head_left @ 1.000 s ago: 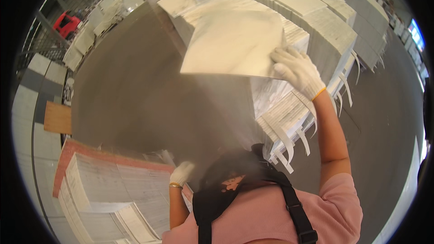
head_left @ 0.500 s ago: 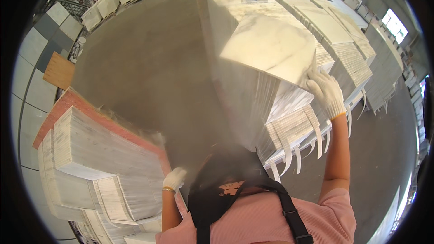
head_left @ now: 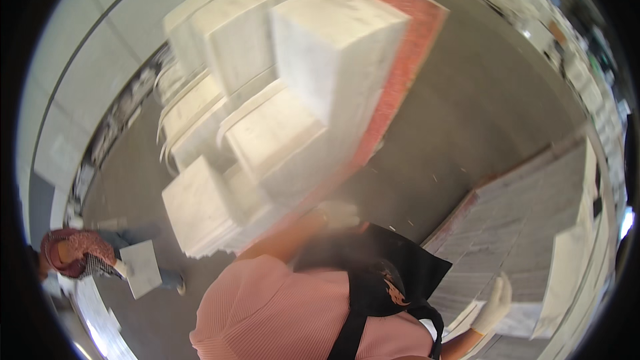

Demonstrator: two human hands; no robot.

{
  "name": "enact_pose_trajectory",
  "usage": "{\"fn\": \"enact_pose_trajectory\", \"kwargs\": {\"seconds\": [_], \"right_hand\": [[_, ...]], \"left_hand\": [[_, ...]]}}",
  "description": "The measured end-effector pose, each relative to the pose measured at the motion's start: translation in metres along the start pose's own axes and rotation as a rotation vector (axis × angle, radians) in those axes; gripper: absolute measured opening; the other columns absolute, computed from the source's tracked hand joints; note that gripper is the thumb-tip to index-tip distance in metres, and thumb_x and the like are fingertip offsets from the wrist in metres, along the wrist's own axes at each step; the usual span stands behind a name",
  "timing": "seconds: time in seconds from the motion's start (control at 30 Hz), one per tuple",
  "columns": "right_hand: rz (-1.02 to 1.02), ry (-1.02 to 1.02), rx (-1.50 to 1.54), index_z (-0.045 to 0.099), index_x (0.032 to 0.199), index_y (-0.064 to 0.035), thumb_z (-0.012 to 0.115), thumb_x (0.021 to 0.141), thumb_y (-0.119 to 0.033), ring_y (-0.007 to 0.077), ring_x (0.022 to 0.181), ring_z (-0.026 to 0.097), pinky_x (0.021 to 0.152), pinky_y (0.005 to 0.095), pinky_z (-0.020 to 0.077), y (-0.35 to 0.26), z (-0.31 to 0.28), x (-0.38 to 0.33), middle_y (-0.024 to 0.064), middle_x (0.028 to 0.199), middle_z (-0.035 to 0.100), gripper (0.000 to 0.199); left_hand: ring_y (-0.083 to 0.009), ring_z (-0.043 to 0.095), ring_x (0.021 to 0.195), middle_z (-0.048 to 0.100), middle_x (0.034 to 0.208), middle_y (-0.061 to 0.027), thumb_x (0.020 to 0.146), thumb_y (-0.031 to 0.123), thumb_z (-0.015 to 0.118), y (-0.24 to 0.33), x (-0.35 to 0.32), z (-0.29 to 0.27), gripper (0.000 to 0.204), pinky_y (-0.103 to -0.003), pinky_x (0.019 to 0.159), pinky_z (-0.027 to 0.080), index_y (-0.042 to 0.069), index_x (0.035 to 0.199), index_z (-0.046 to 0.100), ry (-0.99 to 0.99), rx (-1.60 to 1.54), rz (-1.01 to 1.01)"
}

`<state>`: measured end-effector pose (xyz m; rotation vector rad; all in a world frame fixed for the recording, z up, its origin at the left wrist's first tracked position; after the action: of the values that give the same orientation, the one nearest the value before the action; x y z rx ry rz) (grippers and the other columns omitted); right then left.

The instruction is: The person picks up white square tiles from a stack and places them one by one onto the floor in a grid pattern. The person wears gloves and handles the tiles with both hands, aligning them with previously placed tiles.

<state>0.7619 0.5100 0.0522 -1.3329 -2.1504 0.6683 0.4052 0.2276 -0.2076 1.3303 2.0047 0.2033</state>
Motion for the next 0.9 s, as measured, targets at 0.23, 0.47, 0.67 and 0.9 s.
{"fn": "enact_pose_trajectory", "kwargs": {"seconds": [0.23,0.47,0.67,0.9], "right_hand": [[-0.26,-0.432,0.115,0.068,0.124,0.0063,0.068,0.094,-0.014,0.0272,0.119,0.064,0.107,0.0366,0.0453,-0.137,0.208,0.01,0.0178,0.127,0.07,0.036],[-0.513,-0.663,0.076,0.066,0.129,0.0032,0.069,0.094,-0.018,0.0299,0.127,0.061,0.11,0.0379,0.0437,-0.257,0.309,0.004,0.018,0.135,0.066,0.041],[-0.726,-0.687,0.014,0.064,0.133,-0.0003,0.07,0.093,-0.015,0.0308,0.129,0.06,0.111,0.039,0.0436,-0.331,0.345,0.016,0.0177,0.137,0.064,0.043],[-1.01,-0.511,0.183,0.062,0.137,-0.0023,0.069,0.094,-0.015,0.0309,0.133,0.056,0.113,0.0395,0.0416,-0.415,0.351,0.035,0.0177,0.142,0.061,0.046]], "left_hand": [[-0.0369,0.066,0.112,0.07,0.121,-0.016,0.097,0.048,0.049,-0.098,-0.061,-0.001,0.043,-0.048,0.097,0.048,0.016,0.12,0.068,0.065,-0.239,-0.184],[-0.032,0.07,0.1,0.066,0.119,-0.0077,0.097,0.026,0.052,-0.151,-0.127,0.025,0.024,-0.043,0.082,0.057,0.022,0.115,0.066,0.435,-0.13,-0.095],[-0.0308,0.067,0.104,0.063,0.119,-0.0065,0.097,0.023,0.051,-0.164,-0.164,0.055,0.021,-0.043,0.085,0.056,0.021,0.111,0.066,0.474,-0.206,-0.313],[-0.0246,0.071,0.089,0.07,0.108,-0.0045,0.097,0.037,0.054,-0.17,-0.197,0.046,0.032,-0.037,0.078,0.056,0.016,0.118,0.065,0.759,-0.439,-0.492]]}}
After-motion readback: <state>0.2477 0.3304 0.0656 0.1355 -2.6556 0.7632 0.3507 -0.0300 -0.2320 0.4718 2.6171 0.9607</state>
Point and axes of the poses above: each hand's wrist, its own x-axis towards the middle knuckle, its own z-axis out of the palm, y = z × x, the point moved 10 cm from there along x, towards the middle knuckle
